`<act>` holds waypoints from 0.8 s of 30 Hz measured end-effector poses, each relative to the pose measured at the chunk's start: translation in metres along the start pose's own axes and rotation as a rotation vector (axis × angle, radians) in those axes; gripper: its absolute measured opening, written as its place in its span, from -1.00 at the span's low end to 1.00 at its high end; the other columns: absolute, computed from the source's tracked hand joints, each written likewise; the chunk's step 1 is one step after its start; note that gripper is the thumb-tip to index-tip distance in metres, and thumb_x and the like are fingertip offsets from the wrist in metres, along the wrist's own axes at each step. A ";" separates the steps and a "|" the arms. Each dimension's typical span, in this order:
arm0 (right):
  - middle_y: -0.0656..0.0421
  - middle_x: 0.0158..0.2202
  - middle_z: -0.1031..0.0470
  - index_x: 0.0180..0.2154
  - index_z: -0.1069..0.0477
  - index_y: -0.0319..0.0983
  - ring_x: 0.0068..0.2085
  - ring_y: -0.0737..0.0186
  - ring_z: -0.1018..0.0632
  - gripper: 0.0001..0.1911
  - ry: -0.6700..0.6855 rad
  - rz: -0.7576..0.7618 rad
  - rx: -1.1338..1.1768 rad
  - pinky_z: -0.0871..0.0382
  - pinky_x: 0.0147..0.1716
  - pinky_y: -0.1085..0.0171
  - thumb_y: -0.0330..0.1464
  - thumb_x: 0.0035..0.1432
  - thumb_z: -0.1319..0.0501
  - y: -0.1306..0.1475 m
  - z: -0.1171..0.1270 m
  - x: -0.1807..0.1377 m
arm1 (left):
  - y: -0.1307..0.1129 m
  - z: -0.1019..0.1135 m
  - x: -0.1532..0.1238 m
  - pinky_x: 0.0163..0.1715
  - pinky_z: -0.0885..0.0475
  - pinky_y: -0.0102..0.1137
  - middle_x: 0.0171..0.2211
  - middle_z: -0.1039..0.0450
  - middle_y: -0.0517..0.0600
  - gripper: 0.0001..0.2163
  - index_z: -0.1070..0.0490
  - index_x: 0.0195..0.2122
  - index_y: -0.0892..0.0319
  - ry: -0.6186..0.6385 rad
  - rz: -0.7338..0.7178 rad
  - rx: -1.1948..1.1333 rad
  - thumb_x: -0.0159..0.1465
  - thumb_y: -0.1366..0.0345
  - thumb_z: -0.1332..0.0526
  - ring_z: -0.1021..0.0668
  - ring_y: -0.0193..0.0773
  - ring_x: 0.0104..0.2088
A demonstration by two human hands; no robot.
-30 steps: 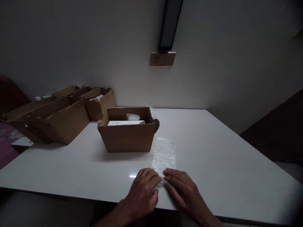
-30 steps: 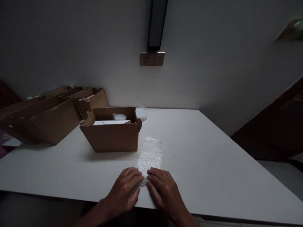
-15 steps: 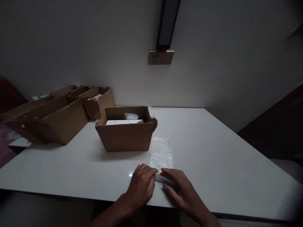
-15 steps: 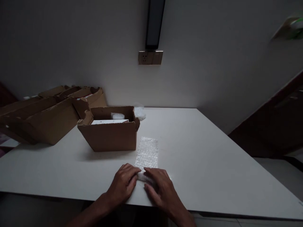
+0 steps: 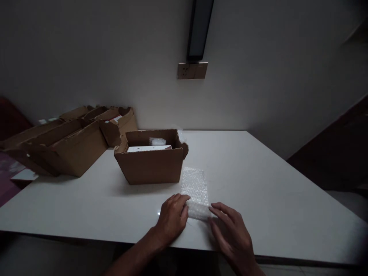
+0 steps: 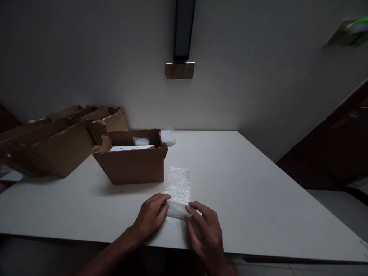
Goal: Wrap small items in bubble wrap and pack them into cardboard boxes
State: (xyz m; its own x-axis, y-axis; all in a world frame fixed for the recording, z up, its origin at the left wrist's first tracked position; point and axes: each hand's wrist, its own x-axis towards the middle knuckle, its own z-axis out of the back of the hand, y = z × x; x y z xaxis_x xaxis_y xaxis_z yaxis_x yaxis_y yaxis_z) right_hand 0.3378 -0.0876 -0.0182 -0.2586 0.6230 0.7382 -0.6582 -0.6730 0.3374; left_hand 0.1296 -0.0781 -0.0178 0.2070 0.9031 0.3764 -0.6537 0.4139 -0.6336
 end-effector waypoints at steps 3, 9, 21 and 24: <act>0.09 -0.07 -0.57 -0.01 -0.43 -0.07 -0.02 0.02 -0.55 -0.64 0.107 0.141 -0.044 -0.43 -0.11 0.03 -0.49 0.18 -0.17 0.001 -0.001 0.001 | -0.001 -0.002 0.001 -0.13 -0.50 -0.23 -0.20 -0.53 0.01 -0.70 -0.40 -0.03 0.11 -0.006 -0.009 0.051 0.25 0.51 -0.10 -0.55 -0.16 -0.17; 0.03 -0.03 -0.57 -0.04 -0.45 -0.18 0.01 -0.02 -0.52 -0.69 0.264 0.162 -0.165 -0.40 -0.10 0.02 -0.48 0.19 -0.14 -0.003 -0.012 0.006 | -0.005 0.001 -0.003 -0.07 -0.50 -0.21 -0.09 -0.46 0.05 -0.68 -0.39 -0.04 0.11 -0.040 -0.019 0.027 0.22 0.52 -0.09 -0.52 -0.16 -0.09; 0.10 -0.19 -0.62 -0.09 -0.44 -0.17 -0.19 0.11 -0.59 -0.75 0.219 0.138 -0.067 -0.39 -0.19 0.09 -0.51 0.27 -0.09 -0.002 -0.011 0.010 | -0.004 0.006 -0.011 -0.01 -0.39 -0.13 -0.11 -0.50 0.09 -0.71 -0.46 -0.16 0.19 0.006 -0.181 0.026 0.14 0.59 -0.11 -0.47 -0.10 -0.04; 0.13 -0.27 -0.62 -0.14 -0.45 -0.15 -0.27 0.15 -0.59 -0.82 0.214 0.061 0.027 -0.44 -0.26 0.13 -0.44 0.30 -0.11 -0.001 -0.007 0.009 | -0.004 0.008 -0.011 -0.15 -0.40 -0.16 -0.25 -0.53 0.05 -0.74 -0.46 -0.17 0.20 0.028 -0.150 -0.019 0.18 0.56 -0.10 -0.49 -0.12 -0.18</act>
State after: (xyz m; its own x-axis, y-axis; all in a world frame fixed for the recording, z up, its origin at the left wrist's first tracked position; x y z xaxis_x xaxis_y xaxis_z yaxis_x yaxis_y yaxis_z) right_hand 0.3313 -0.0785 -0.0162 -0.4433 0.6491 0.6182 -0.6186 -0.7206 0.3132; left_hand 0.1241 -0.0910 -0.0145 0.3214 0.8338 0.4489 -0.6005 0.5460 -0.5842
